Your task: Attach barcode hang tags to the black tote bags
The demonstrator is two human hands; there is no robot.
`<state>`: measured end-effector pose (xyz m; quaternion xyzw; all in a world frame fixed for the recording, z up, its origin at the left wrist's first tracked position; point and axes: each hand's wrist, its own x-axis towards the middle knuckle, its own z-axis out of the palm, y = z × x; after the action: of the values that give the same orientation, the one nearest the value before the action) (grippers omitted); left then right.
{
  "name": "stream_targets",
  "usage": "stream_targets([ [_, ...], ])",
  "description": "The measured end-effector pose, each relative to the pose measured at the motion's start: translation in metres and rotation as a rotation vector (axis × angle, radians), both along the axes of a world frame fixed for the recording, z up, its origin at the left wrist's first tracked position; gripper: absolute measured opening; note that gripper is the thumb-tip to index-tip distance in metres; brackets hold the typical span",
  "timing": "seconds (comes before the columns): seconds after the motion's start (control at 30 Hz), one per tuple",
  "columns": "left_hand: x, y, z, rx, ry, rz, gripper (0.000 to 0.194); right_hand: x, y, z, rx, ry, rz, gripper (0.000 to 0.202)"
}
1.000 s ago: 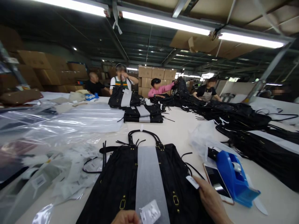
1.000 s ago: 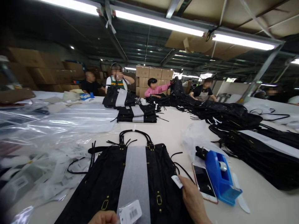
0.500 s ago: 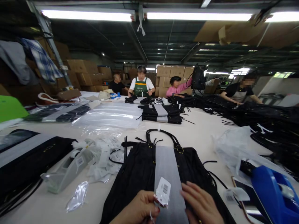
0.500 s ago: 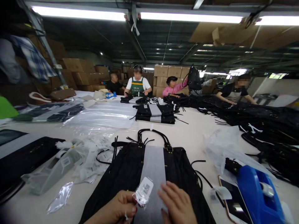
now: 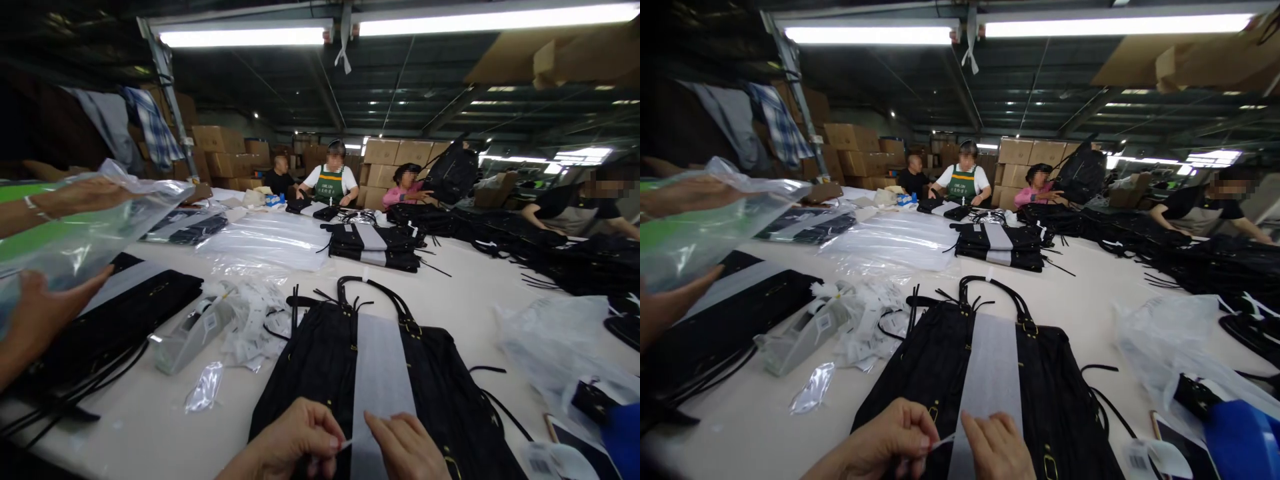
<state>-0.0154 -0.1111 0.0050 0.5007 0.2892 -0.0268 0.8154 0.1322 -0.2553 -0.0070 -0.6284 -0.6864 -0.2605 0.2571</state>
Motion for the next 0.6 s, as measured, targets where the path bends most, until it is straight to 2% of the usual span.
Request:
stream_targets([
  [0.1,-0.002,-0.003,0.003,-0.006,-0.006,0.027,0.018,-0.001,-0.002,0.008,0.009,-0.002,-0.028,0.036],
  [0.2,-0.002,-0.006,0.002,-0.017,-0.004,0.043,0.013,-0.003,-0.004,0.008,0.0,0.006,-0.047,0.036],
  [0.37,0.002,-0.008,-0.002,-0.163,-0.032,0.028,0.011,-0.001,-0.009,0.004,0.009,-0.009,-0.075,0.035],
  [0.5,0.004,-0.01,-0.01,-0.274,-0.078,0.006,0.017,0.002,-0.012,-0.001,0.032,-0.037,-0.094,0.034],
  [0.6,0.004,-0.011,-0.018,-0.324,-0.169,0.03,0.028,0.004,-0.015,-0.007,0.018,-0.039,-0.113,0.034],
])
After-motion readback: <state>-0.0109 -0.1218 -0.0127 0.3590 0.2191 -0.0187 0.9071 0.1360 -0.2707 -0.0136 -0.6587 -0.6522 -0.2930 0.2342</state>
